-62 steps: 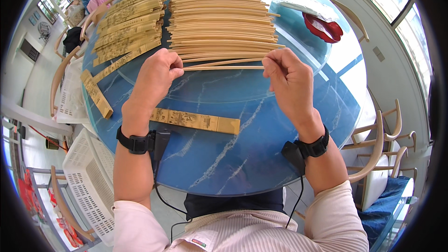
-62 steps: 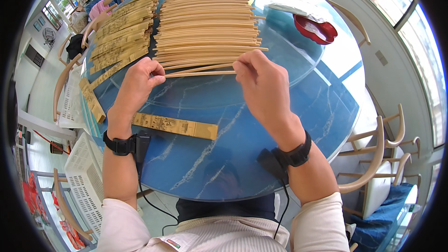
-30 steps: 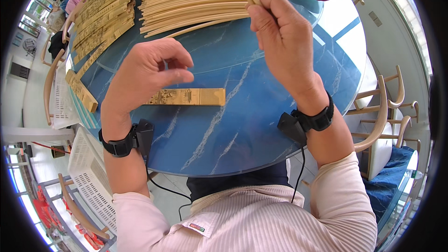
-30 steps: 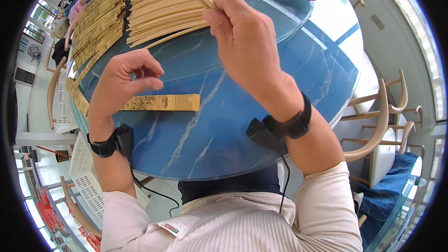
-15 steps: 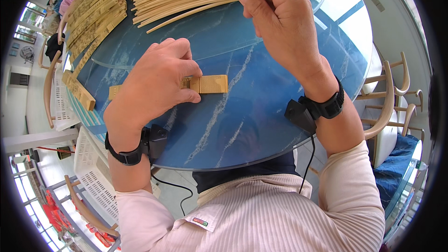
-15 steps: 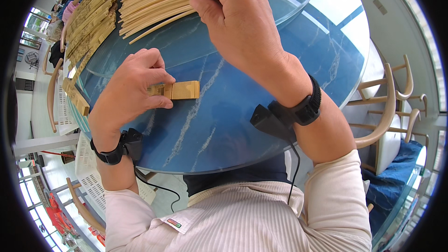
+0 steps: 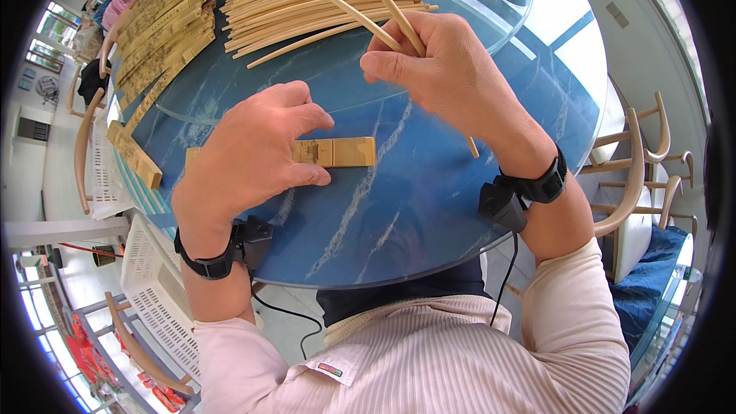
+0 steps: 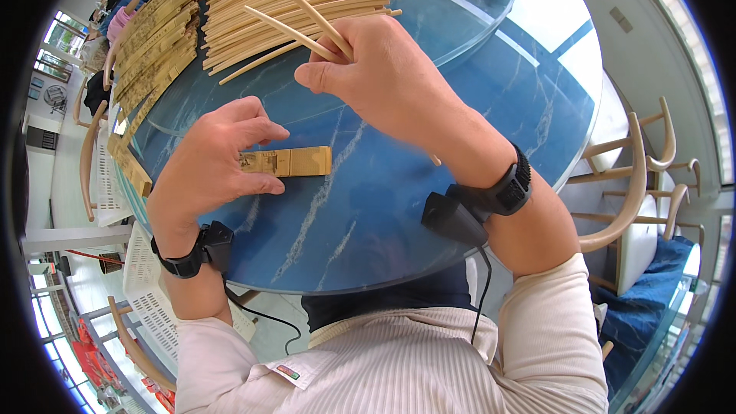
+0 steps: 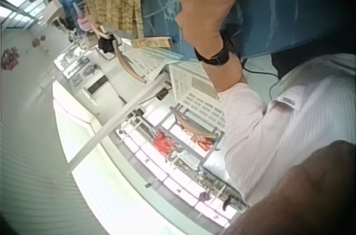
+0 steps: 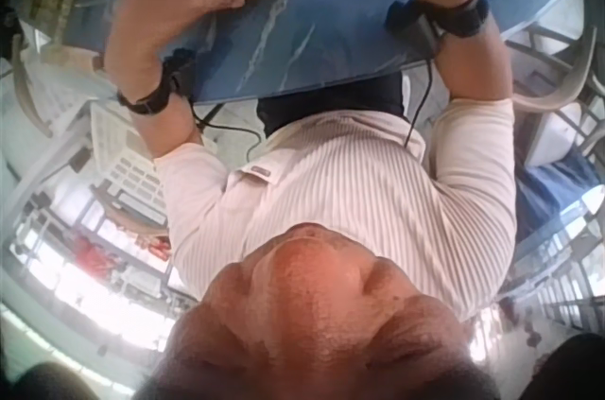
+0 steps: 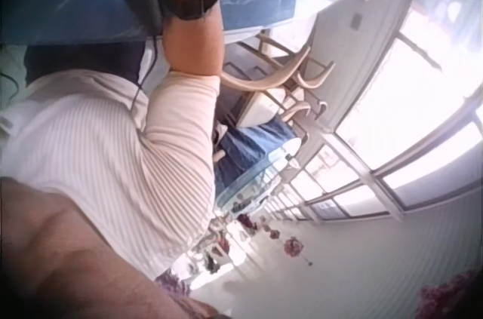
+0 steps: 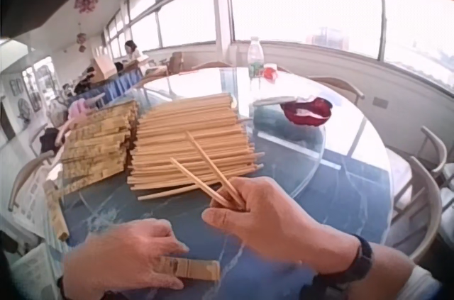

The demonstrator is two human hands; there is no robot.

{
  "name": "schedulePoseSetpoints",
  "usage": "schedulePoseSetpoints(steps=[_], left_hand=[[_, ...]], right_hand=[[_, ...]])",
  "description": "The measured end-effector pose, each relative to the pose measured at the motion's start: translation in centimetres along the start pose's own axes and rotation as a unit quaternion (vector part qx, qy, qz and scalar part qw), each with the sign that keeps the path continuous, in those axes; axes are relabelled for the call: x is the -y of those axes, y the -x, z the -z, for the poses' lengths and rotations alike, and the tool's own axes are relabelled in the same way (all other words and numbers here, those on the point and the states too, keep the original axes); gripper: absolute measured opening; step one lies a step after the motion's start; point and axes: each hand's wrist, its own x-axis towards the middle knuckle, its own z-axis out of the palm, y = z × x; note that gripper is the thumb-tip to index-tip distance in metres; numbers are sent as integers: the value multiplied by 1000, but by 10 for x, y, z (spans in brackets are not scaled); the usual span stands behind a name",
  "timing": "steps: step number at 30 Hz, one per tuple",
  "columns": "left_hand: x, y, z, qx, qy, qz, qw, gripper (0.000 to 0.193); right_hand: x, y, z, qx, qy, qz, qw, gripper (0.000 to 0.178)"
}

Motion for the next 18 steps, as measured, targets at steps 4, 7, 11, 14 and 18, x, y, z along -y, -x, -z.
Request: schedulePoseSetpoints(steps=[4,7,11,14,18], left_hand=[[-1,-3,-7,29,-78,0,997,34],[0,-5,-6,35,-83,1,996,38],[0,-2,7,16,-15,9,1000,44],[-3,-1,12,-17,9,-5,1000,43],[-7,-3,8,-82,-7,-39,996,43]], right_hand=[[-1,0,-1,12,-8,0,1000,36],[-2,1,-4,18,-18,1,1000,36],[-3,1,0,53,5,-9,999,27],[5,3,4,108,-13,-40,993,23],[3,6,1,128,-55,-14,990,22]])
